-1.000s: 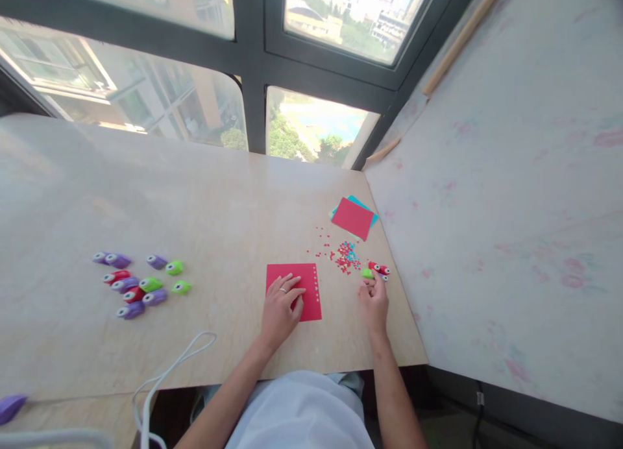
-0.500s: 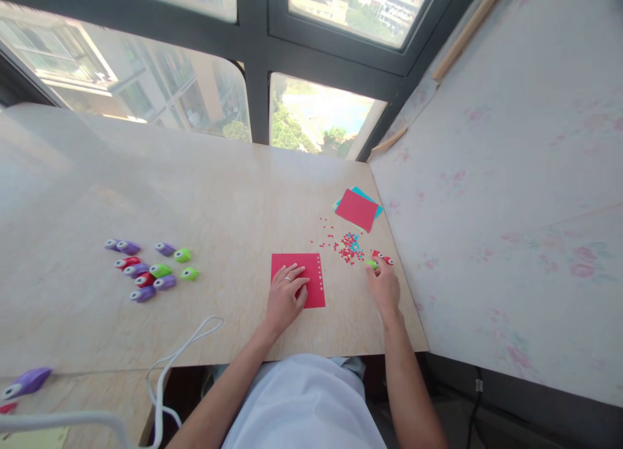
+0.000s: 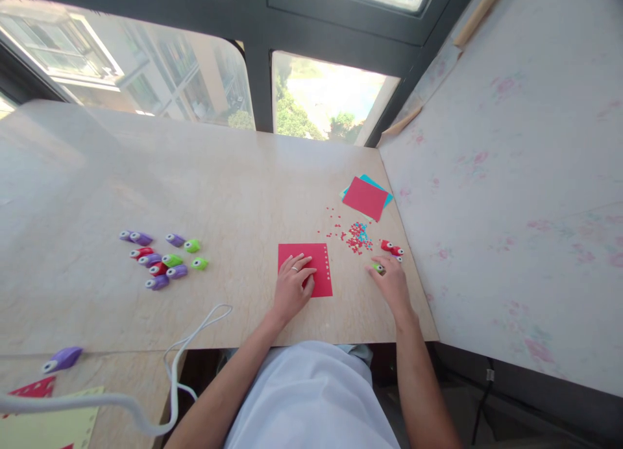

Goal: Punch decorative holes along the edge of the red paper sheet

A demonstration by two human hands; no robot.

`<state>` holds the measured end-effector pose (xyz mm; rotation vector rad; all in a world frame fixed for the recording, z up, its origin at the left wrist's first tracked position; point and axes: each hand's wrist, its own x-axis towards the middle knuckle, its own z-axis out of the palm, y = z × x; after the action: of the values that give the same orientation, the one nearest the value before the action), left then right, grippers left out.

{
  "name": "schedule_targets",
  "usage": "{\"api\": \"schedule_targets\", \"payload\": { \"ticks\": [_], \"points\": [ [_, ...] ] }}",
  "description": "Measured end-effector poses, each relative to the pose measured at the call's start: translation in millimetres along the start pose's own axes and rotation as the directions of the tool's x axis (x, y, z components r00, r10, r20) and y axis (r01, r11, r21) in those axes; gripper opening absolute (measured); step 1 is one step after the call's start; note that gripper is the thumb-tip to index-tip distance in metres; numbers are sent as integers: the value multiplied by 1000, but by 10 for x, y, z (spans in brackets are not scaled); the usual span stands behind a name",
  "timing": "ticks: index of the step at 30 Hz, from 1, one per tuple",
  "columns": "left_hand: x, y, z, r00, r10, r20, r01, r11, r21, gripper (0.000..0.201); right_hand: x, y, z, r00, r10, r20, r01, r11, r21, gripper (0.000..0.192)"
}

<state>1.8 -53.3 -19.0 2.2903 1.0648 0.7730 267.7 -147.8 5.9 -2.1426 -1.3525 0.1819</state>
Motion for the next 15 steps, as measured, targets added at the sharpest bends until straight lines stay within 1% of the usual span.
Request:
{"api": "schedule_targets", "payload": {
  "ticks": [2,4,6,8,11,13,15],
  "points": [
    [3,1,-3,1000,1,-1,-1,1000,-3,20,-49,-62,-14,993,-81,87,74,994,79,30],
    [6,4,-8,1000,0,-1,0,1000,-6,20,-108,-147,-23,966,-161,203,133,980,148,30],
    [9,10,-15,1000,-2,2,2,1000,-6,21,-165,-237,-17,952,-184,246,147,976,161,31],
    [10,15,-20,1000,-3,0,3,1000,-6,21,-212,-317,7,965,-146,218,120,984,129,36],
    [8,18,-20,1000,-3,-2,3,1000,-12,21,-259,-411,69,982,-47,181,36,997,64,45],
    [6,15,-17,1000,-2,-2,2,1000,-14,21,-274,-462,113,983,12,184,-17,1000,22,42],
    [4,12,-13,1000,0,-2,0,1000,-13,21,-276,-507,151,979,54,198,-54,999,-9,34]
  ]
}}
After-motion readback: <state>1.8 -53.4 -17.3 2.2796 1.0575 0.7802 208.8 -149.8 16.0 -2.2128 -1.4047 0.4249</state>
